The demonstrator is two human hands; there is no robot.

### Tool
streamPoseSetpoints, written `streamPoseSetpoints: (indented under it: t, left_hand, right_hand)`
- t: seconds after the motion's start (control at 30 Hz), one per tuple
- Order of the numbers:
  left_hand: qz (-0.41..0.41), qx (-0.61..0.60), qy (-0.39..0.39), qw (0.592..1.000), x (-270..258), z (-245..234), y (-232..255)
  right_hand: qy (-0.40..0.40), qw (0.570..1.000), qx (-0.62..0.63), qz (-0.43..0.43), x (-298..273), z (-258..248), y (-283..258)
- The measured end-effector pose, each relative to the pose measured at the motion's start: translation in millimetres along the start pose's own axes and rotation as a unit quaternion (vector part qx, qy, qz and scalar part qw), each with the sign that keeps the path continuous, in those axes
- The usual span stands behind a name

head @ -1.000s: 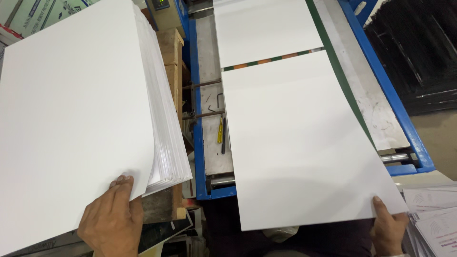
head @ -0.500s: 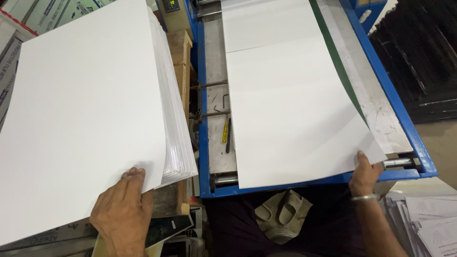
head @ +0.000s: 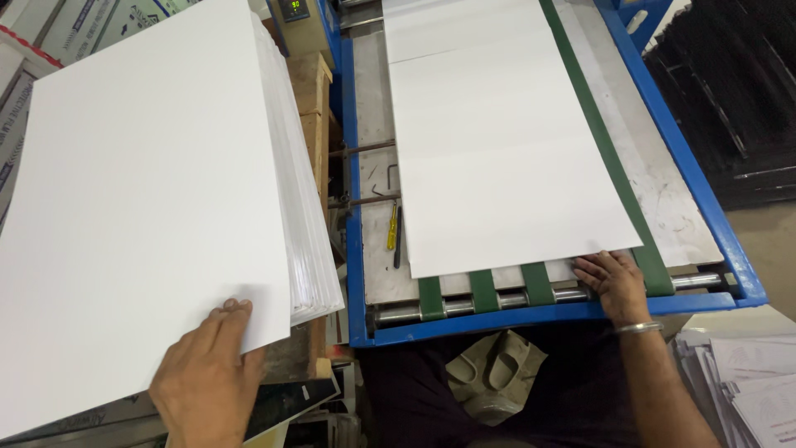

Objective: The person repeatedly picks up a single white sheet from a stack on the left and places it onto a conveyor belt to feed it into a laminating machine. The person maintains a steady rhythm, ensuring each sheet is fed individually into the rollers.

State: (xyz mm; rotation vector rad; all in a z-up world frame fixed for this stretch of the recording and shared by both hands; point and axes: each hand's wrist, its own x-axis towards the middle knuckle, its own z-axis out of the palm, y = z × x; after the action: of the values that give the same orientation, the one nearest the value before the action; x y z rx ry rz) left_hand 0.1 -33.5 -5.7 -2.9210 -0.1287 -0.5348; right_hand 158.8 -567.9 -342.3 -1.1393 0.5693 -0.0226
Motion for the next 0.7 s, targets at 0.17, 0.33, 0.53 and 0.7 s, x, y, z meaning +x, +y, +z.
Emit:
streamPoseSetpoints:
  t: [0.17, 0.33, 0.53, 0.7]
  left_hand:
    - [0.021, -0.033, -0.067, 0.997, 2.6, 1.6, -28.0]
    - [-0.007, -0.033, 0.003, 0.999, -12.6, 17.5, -33.7]
    - [-0.044, -0.169, -0.026, 0.984, -1.5, -3.0, -53.7]
    - [-0.113, -0.250, 0.147, 0.950, 8.9, -19.3, -32.3]
  right_hand:
    - [-0.008, 1.000, 0.000, -0.013, -13.0, -6.0, 3.7]
    - [-0.013, 1.000, -0.014, -0.007, -47.5, -7.0, 8.1]
    - [-0.055, 0.998, -0.015, 0.005, -73.5, 21.5, -1.0]
    - [-0.193, 0.981, -0.026, -0.006, -111.2, 88.0, -39.9]
